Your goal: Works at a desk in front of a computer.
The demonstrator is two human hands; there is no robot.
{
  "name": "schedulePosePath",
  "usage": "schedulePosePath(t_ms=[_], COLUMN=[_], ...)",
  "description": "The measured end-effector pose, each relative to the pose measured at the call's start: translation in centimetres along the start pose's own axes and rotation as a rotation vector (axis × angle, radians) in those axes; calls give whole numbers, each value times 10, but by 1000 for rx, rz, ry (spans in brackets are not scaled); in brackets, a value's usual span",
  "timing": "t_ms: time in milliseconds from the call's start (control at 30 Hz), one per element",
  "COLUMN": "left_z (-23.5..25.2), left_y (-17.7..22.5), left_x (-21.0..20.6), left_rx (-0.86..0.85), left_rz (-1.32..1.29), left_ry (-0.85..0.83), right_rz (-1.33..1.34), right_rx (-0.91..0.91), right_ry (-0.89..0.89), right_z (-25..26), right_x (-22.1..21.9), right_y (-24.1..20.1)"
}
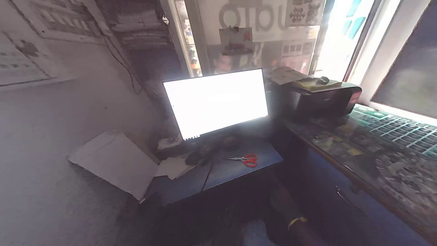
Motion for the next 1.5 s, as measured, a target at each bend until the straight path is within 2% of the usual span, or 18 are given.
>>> schedulePosePath(t_ms=[167,333,633,1500], left_z=[-2,-4,-5,-3], left_y=[-21,-24,-25,-32], left_x=[-37,-41,-40,-49], left_rx=[-44,-25,-29,-37], left_rz=[33,35,46,47], left_ry=[129,133,126,142], right_rz=[5,-8,10,25], right_rx=[-7,34,17,19], right_ry=[21,120,74,102], right_z=[2,5,2,2], right_x=[-4,-12,-1,-3], right_y=[2,6,1,2])
Point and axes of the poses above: each hand's wrist, its own z-axis towards the middle knuckle, its own x-axis out of the back of the hand, y = z × x, the point moved 1 cm from there along z, towards the middle knuckle
